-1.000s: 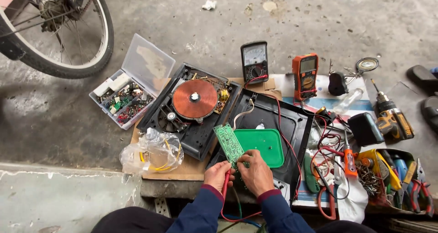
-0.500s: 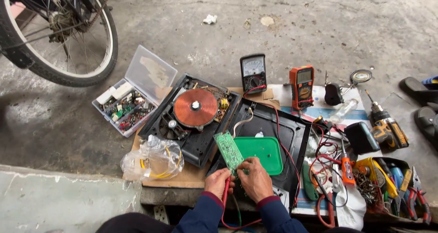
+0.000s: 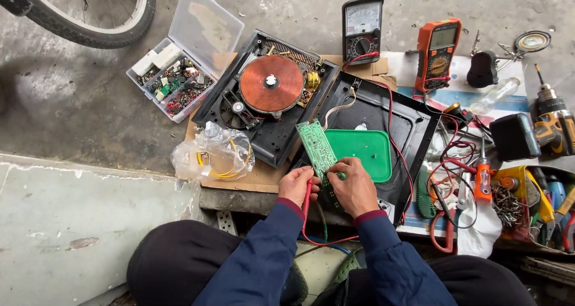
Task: The person sits on the floor and holds a circuit board, flipping it to show both sides. They use a multimeter with red and black probes to test points on the board. The person also handles a green plastic lid and a heat gun during the process.
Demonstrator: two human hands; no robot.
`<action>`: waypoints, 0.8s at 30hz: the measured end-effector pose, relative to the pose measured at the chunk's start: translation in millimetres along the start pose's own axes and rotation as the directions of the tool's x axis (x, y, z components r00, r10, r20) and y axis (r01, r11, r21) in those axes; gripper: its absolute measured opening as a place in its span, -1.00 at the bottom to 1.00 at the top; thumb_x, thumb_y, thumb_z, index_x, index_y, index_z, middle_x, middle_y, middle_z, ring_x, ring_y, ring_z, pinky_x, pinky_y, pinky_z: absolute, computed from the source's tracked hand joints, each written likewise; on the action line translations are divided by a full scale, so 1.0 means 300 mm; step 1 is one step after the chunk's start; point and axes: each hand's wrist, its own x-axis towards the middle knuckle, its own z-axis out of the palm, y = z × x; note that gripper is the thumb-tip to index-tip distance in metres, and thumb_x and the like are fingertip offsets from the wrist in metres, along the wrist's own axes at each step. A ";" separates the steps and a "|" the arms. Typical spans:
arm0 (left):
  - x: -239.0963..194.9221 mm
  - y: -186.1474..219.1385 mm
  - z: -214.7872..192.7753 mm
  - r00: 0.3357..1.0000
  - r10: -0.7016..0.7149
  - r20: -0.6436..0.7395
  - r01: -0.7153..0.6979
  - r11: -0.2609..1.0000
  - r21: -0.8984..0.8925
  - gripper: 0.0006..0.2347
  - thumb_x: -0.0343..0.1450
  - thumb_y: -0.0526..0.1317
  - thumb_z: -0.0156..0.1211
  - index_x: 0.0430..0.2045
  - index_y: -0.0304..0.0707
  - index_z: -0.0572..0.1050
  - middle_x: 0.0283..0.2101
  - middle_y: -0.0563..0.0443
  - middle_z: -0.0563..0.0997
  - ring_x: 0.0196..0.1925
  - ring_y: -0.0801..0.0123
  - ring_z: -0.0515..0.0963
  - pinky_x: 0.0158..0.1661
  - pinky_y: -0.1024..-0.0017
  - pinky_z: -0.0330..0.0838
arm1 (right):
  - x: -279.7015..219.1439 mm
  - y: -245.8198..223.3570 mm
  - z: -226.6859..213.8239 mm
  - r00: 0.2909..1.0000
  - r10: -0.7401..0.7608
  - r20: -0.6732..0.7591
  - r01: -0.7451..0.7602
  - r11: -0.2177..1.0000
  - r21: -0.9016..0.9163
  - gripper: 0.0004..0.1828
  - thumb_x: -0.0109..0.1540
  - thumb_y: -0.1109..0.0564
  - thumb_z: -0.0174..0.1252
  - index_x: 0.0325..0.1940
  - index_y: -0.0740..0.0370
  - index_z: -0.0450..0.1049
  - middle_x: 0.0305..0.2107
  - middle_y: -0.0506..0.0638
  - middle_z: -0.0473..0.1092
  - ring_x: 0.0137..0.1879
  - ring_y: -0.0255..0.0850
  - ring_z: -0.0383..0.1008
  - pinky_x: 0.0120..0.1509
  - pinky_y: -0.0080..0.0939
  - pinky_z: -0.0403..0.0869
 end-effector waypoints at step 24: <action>-0.064 0.116 -0.001 0.997 -0.077 0.014 0.078 0.995 -0.066 -0.76 0.44 -0.23 0.41 -0.03 -0.25 0.67 -0.32 -0.23 0.79 -0.49 0.34 0.76 -0.57 0.47 0.69 | 0.046 -0.090 0.026 0.998 -0.041 -0.037 0.041 0.999 0.013 -0.85 0.30 -0.01 0.30 -0.13 -0.05 0.74 0.09 -0.02 0.50 0.18 0.33 0.61 0.21 0.41 0.60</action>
